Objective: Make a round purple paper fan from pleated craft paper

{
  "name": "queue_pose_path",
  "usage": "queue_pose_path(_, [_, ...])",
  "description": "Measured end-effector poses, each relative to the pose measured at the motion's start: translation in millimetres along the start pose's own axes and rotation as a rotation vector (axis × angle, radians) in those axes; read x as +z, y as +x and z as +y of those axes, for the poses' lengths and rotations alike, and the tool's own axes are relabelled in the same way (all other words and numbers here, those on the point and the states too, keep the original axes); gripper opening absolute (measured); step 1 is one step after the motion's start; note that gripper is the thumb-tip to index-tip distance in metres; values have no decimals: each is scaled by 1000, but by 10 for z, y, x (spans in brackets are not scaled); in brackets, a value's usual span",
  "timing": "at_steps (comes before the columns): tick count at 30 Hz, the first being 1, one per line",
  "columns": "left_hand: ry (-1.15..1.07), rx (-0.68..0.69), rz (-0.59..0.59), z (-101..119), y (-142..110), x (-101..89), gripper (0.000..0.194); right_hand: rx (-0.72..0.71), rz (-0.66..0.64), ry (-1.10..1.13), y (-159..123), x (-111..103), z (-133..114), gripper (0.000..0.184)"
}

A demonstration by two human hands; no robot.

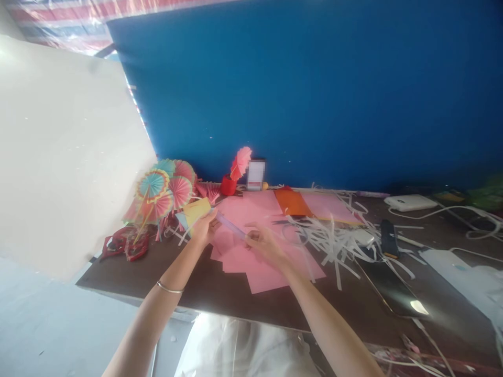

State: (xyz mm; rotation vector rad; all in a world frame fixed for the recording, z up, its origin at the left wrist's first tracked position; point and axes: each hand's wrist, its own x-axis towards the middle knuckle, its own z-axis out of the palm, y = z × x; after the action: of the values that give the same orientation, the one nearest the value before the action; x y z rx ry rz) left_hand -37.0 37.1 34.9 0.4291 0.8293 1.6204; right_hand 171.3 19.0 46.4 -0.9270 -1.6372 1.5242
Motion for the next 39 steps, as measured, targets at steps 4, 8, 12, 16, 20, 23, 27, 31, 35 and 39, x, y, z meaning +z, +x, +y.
queue_pose_path(4, [20,0,-18,-2,12,-23,15,-3,-90,-18,-95,-9,-159,37])
queue_pose_path(8, [82,-28,-63,-37,5,-72,15,-65,-146,-65,-146,-10,-231,43])
queue_pose_path(12, [215,-197,-165,-114,-43,-66,14,-309,-10,-334,-73,29,-23,35])
queue_pose_path(16, [284,-301,-190,-198,-72,-36,11,-643,-136,-565,-4,96,186,32])
queue_pose_path(20, [302,-321,-203,-214,-77,-35,11,-764,-131,-774,-39,134,173,25])
queue_pose_path(23, [325,-329,-290,-177,-79,-55,21,-867,-114,-861,-61,129,122,21])
queue_pose_path(27, [281,-315,-416,-122,-68,-92,28,-930,-80,-886,-48,96,98,20])
queue_pose_path(31, [247,-315,-449,-114,-59,-89,27,-965,-47,-930,-45,80,94,19])
queue_pose_path(35, [290,-317,-408,-131,-65,-56,27,-963,-51,-963,-60,99,93,20])
queue_pose_path(39, [269,-335,-384,-127,-79,-29,29,-934,-63,-977,-68,113,76,19])
